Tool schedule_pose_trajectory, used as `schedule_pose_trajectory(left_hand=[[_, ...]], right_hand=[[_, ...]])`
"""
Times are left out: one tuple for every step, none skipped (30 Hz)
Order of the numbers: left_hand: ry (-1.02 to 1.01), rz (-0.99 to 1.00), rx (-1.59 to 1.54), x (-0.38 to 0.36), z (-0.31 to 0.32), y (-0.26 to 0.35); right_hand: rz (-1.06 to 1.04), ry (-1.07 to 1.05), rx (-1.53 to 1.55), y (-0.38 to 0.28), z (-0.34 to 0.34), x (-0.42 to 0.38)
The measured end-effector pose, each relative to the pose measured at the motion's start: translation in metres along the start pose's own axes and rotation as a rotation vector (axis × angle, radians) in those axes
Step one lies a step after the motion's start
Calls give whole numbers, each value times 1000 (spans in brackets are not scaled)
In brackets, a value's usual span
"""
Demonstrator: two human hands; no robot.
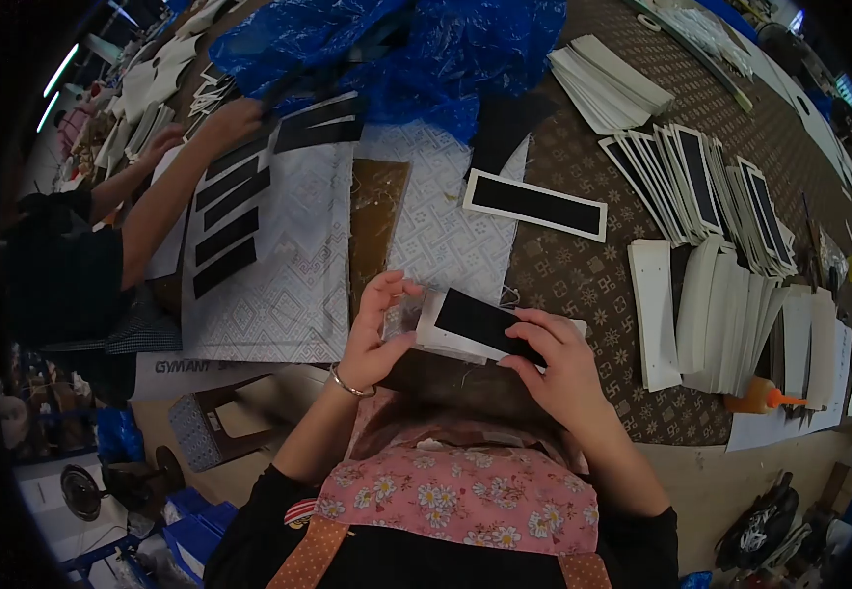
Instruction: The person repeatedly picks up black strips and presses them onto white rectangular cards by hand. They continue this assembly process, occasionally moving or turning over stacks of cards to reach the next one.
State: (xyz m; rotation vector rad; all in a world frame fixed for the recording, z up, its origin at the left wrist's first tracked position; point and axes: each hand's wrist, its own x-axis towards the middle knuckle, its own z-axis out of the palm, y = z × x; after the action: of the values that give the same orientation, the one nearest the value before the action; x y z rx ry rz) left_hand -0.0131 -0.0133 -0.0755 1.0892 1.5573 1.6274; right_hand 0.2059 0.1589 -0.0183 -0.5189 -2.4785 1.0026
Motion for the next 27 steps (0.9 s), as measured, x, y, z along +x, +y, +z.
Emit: schedule_pose_trajectory(left_hand=[[45,-17,25,-3,1,-6],[39,-23,24,-4,3,-9],[49,-22,57,-5,5,-12],[60,-19,90,-5,8,-13],[57,-22,89,-4,10,-13],[86,-20,96,-4,12,-13],[117,-19,102,-4,14,-13],[116,-22,101,-4,16,-13],[129,-12,143,-4,18,-13],[140,-3,184,-4,19,-13],[136,-6,183,-3,20,-13],[166,-23,174,-2,22,-11],[197,-39,164,-2,23,-11],[193,-40,162,-1,25,-12],[212,-37,190,-2,26,-15],[232,-35,219,-2,27,-17],[230,-36,217,-3,26,-20],[197,-25,284,-3,25,-22],[163,-14,351,-4,23,-23],[158,-14,350,-4,23,-23],[153,-33,350,-4,23,-22],[147,-52,349,-3,23,-21],[141,-51,345,-3,23,-21],[137,-45,364,-3,23,-20],[131,-39,383,-3,23,-20],[124,-39,376,-2,24,-20],[171,-2,397,-2,25,-21]], right_hand=[[-14,-36,-40,3,3,-1],[-27,-72,-79,6,5,-1],[-20,-72,-77,7,9,-1],[-40,-98,-102,7,13,0],[-61,-125,-127,7,16,1],[-57,-125,-127,8,18,2],[-59,-126,-130,9,20,2],[-62,-127,-133,10,21,3],[-59,-128,-132,10,21,4],[-52,-129,-131,9,20,5],[-44,-130,-131,9,20,5],[-40,-129,-131,8,20,5],[-38,-131,-133,8,20,6],[-36,-132,-135,8,20,7],[-32,-132,-136,8,19,7],[-33,-137,-136,7,19,9],[-34,-142,-135,7,18,9],[-32,-142,-136,7,18,10],[-16,-159,-134,8,19,9],[1,-176,-132,8,18,9],[6,-174,-135,10,17,8],[-27,-175,-165,12,16,6],[-60,-176,-196,14,13,4],[-54,-175,-200,15,11,2],[-5,-61,-244,16,7,-1],[44,54,-290,18,2,-5],[55,52,-302,26,-5,-10]])
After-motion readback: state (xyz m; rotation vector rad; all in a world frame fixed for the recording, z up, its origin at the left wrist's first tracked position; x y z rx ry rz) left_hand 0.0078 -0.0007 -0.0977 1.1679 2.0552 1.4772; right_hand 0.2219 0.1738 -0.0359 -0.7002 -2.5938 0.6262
